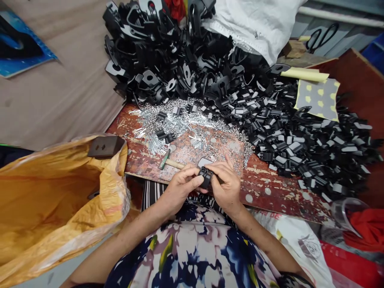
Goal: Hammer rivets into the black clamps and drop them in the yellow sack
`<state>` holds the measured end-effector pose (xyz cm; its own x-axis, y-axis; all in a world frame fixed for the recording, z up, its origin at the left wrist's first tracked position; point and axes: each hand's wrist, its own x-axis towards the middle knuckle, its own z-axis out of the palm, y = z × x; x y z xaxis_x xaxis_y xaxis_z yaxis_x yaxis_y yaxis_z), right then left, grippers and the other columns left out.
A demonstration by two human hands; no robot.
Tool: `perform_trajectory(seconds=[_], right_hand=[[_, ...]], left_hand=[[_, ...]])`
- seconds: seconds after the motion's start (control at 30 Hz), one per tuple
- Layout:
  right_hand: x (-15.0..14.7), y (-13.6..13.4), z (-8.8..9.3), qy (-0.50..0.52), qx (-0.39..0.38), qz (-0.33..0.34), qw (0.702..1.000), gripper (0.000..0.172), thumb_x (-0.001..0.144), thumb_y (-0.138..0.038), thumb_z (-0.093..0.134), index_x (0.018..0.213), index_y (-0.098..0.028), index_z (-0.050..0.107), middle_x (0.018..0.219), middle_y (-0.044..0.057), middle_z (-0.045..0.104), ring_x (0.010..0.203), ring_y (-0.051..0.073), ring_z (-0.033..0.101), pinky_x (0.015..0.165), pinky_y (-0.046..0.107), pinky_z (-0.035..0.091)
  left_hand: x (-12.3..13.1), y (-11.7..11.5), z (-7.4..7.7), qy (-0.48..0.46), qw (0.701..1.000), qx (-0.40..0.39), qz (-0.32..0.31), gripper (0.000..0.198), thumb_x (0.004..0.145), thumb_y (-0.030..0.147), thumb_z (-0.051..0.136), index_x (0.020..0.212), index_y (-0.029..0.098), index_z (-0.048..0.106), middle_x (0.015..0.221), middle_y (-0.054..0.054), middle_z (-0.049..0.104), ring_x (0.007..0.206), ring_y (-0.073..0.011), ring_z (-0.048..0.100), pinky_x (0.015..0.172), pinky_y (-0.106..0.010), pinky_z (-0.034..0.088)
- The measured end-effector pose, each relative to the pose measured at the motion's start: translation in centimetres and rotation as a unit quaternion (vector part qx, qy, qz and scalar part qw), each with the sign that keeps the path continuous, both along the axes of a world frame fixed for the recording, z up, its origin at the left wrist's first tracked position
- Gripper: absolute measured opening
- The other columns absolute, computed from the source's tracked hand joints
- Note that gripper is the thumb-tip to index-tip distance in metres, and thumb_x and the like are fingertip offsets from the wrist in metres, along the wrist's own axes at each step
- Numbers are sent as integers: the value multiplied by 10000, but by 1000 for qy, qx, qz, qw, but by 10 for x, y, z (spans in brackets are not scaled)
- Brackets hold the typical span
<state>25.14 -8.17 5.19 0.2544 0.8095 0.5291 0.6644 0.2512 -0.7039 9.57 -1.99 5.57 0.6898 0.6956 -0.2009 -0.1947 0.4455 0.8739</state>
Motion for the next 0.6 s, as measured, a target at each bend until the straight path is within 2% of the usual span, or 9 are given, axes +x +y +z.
perform_trajectory(seconds=[0.1, 0.2, 0.3, 0.37, 0.4, 0.43, 0.5, 0.53, 0.6], right_hand=[[-5, -4, -2, 47, -26, 17, 998, 287, 937, -133, 562, 1068, -287, 766, 938, 8, 772, 890, 190, 713, 1176, 593, 381], [-8, -10, -5, 153, -97, 34, 983, 271, 948, -180, 570, 1124, -270, 755, 1009, 33, 772, 932, 196, 721, 981, 443, 564], [-1, -13, -3, 201, -163, 82, 962, 319, 944, -190, 566, 1214, -250, 725, 1138, 54, 765, 1007, 200, 723, 884, 360, 595], [16, -11, 1, 143, -188, 136, 962, 342, 930, -161, 569, 1208, -273, 733, 1141, 29, 772, 995, 189, 723, 928, 372, 576], [29, -8, 3, 89, -190, 144, 967, 344, 926, -138, 563, 1174, -289, 747, 1112, 10, 781, 971, 181, 722, 961, 391, 558], [45, -4, 5, 23, -182, 126, 975, 339, 927, -116, 557, 1128, -298, 761, 1068, -2, 789, 944, 178, 716, 996, 418, 532], [81, 4, 4, -122, -148, 36, 981, 309, 935, -97, 550, 1043, -283, 773, 992, 10, 790, 922, 195, 693, 1052, 479, 469], [98, 9, 1, -188, -137, -6, 973, 281, 937, -101, 557, 1016, -265, 771, 973, 29, 783, 931, 212, 680, 1067, 500, 443], [127, 18, -8, -274, -141, -28, 951, 214, 937, -123, 579, 962, -233, 760, 941, 62, 766, 926, 229, 661, 1077, 502, 425]], left_hand=[[0, 4, -4, 2, 1000, 18, 7, 234, 847, 403, 771, 838, 169, 768, 992, -27, 462, 769, -125, 610, 668, -275, 656], [-1, 9, -6, 34, 997, 72, 9, 237, 841, 404, 770, 847, 167, 759, 1129, -52, 461, 745, -117, 633, 654, -303, 662], [-5, 14, -7, 79, 990, 116, -9, 236, 865, 392, 740, 834, 159, 753, 1376, -100, 458, 625, -59, 610, 590, -279, 619], [-9, 17, -9, 86, 990, 113, -22, 219, 861, 379, 740, 827, 164, 761, 1397, -111, 517, 598, -57, 586, 547, -250, 565], [-11, 18, -10, 85, 991, 101, -22, 202, 852, 372, 747, 836, 172, 768, 1318, -105, 585, 604, -69, 581, 549, -242, 544], [-13, 19, -11, 83, 993, 85, -16, 185, 843, 365, 756, 850, 180, 773, 1192, -89, 646, 617, -84, 583, 565, -236, 530], [-16, 20, -12, 85, 995, 50, 2, 170, 821, 356, 779, 863, 191, 774, 946, -43, 674, 630, -105, 590, 612, -236, 519], [-18, 19, -13, 89, 995, 35, 9, 172, 810, 356, 791, 855, 191, 772, 876, -25, 663, 629, -108, 596, 629, -238, 514], [-19, 18, -12, 96, 995, 18, 10, 192, 792, 365, 808, 829, 182, 764, 815, -11, 650, 620, -115, 611, 637, -244, 504]])
